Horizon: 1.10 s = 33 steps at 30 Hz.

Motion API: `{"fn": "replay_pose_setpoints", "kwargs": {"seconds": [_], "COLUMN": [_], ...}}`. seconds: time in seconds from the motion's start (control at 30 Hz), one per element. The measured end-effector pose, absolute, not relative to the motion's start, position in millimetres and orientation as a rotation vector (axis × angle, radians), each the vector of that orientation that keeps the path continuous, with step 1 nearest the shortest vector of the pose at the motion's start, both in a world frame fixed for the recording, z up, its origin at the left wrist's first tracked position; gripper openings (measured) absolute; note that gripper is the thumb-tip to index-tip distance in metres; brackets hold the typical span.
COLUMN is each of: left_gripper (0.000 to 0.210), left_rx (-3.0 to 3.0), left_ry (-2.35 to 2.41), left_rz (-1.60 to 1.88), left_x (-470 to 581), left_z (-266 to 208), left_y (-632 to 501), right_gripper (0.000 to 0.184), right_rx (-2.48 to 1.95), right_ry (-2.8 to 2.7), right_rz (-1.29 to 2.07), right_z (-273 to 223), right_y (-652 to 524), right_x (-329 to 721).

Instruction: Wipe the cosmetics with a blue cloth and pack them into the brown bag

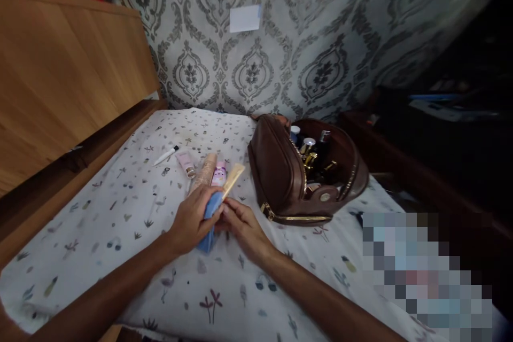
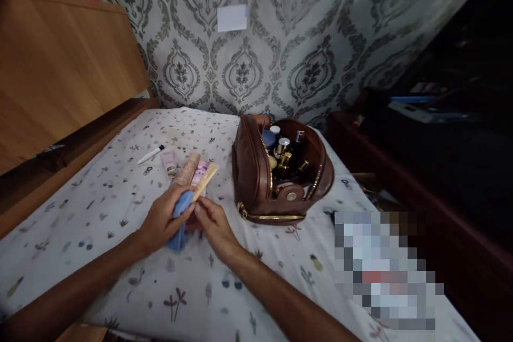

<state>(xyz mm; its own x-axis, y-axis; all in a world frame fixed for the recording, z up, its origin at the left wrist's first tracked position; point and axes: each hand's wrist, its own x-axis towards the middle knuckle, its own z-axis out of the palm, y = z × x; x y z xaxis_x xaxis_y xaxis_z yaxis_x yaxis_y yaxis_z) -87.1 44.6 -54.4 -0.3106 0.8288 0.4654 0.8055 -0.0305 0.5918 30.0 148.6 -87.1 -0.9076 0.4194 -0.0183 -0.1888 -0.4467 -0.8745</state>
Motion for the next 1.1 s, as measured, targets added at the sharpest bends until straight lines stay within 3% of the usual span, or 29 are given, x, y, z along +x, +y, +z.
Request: {"fn": "replay_pose_setpoints", "kwargs": {"seconds": [0.2, 0.37, 0.57, 0.73, 0.93, 1.1], "left_gripper": [0.042, 0.045, 0.036, 0.024, 0.045, 0.052], "left_rx": [2.141, 2.329, 2.920, 2.826, 2.424, 2.104], "left_ry": [2.112, 2.109, 1.852, 2.061, 2.321, 2.279], "left_rz": [1.174, 1.235, 1.228, 1.252, 1.124, 1.233], "left_x": [-85.6, -93.3, -89.9, -113.7, -144.6, -147.4], "left_z": [-52.2, -36.0, -46.7, -47.8, -46.1, -45.9], "left_y": [46.0, 50.3, 67.2, 66.5, 61.8, 61.8], "right_gripper": [0.049, 0.037, 0.024, 0.036, 0.042, 0.056], "right_rx": [-0.345, -0.387, -0.515, -0.442, -0.429, -0.553], "right_ry": [-1.323, -1.493, -1.786, -1.887, -1.955, -1.843], "right_rz": [2.350, 2.258, 2.109, 2.249, 2.284, 2.392], "right_z": [-82.4, -72.3, -70.5, -66.8, -60.9, -63.4], "right_y": [151.1, 153.4, 150.2, 149.2, 148.9, 149.2], "right_x": [33.0, 38.2, 43.7, 45.5, 47.1, 48.4]}}
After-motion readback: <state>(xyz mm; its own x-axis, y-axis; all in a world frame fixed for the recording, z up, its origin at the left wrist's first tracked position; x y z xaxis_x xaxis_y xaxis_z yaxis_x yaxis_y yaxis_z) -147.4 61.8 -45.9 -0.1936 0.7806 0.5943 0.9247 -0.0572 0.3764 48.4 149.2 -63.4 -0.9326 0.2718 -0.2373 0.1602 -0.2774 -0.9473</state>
